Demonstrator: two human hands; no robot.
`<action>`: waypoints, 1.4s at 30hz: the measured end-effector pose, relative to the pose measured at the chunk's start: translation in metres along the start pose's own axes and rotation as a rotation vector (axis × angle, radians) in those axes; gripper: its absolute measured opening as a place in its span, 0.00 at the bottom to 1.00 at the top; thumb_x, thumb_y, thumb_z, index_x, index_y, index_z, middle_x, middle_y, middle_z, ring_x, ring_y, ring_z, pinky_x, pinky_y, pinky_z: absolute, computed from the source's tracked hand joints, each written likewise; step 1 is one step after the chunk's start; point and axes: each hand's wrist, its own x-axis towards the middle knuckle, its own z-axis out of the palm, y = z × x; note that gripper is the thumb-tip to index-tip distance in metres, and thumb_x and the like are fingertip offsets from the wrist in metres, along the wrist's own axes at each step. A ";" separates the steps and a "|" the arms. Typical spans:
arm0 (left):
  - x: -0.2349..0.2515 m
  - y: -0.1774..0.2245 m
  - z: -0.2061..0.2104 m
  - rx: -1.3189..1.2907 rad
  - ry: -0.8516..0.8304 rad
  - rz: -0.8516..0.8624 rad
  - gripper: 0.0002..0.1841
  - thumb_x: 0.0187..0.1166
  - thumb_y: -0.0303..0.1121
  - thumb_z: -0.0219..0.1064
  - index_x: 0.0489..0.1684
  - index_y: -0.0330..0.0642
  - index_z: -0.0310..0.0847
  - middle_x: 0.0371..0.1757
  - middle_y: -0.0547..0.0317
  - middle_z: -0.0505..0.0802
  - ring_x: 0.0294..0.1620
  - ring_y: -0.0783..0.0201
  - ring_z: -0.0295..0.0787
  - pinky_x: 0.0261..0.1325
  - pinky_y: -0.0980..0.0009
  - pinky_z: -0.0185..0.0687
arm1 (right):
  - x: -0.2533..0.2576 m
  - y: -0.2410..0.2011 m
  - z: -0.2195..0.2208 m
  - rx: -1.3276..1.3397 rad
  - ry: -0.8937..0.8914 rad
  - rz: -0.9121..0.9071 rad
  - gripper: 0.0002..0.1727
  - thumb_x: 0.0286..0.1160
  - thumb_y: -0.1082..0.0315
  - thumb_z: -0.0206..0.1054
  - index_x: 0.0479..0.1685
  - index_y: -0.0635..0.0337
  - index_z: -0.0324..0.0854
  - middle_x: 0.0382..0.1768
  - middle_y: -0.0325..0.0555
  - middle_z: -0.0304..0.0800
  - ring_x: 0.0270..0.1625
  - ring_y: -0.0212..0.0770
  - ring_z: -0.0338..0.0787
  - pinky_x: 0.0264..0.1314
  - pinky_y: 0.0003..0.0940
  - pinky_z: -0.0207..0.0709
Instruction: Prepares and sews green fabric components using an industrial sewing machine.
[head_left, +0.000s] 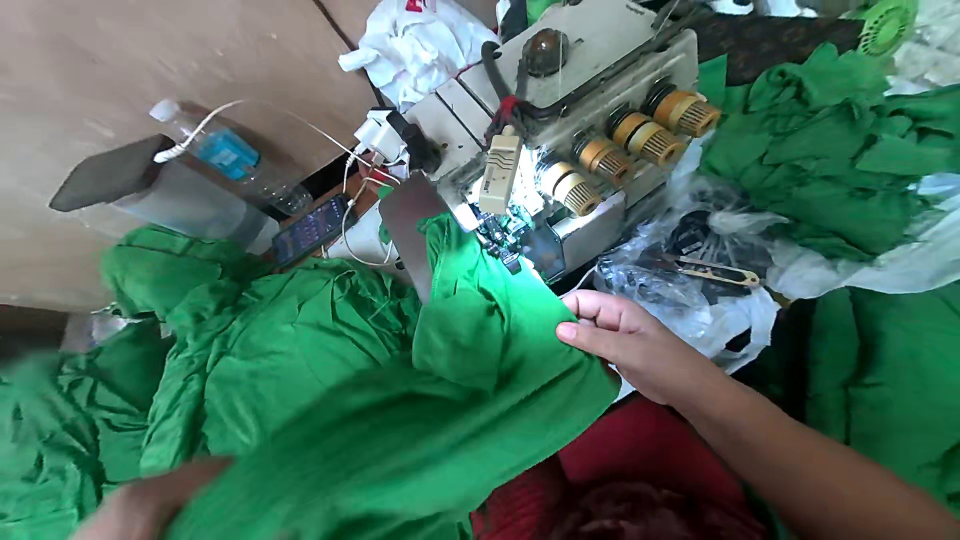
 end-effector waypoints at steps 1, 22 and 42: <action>0.020 -0.008 -0.005 0.088 -0.065 -0.028 0.26 0.77 0.49 0.73 0.52 0.30 0.83 0.45 0.46 0.92 0.45 0.67 0.89 0.52 0.65 0.85 | -0.001 0.000 0.001 0.007 0.004 0.014 0.06 0.85 0.66 0.59 0.47 0.54 0.81 0.30 0.32 0.89 0.27 0.22 0.86 0.24 0.15 0.75; 0.103 0.064 0.174 0.218 0.027 0.331 0.24 0.90 0.48 0.49 0.60 0.50 0.93 0.64 0.59 0.94 0.66 0.55 0.88 0.63 0.52 0.77 | -0.013 0.042 -0.010 -0.297 0.009 -0.449 0.15 0.85 0.58 0.64 0.40 0.63 0.85 0.43 0.35 0.91 0.53 0.20 0.87 0.61 0.20 0.81; -0.020 0.030 0.094 -0.343 0.173 0.121 0.18 0.94 0.49 0.47 0.46 0.52 0.82 0.47 0.83 0.89 0.54 0.96 0.80 0.60 0.90 0.73 | 0.001 0.020 0.006 -0.360 -0.152 -0.520 0.22 0.88 0.52 0.59 0.50 0.66 0.85 0.51 0.39 0.90 0.61 0.23 0.84 0.69 0.26 0.77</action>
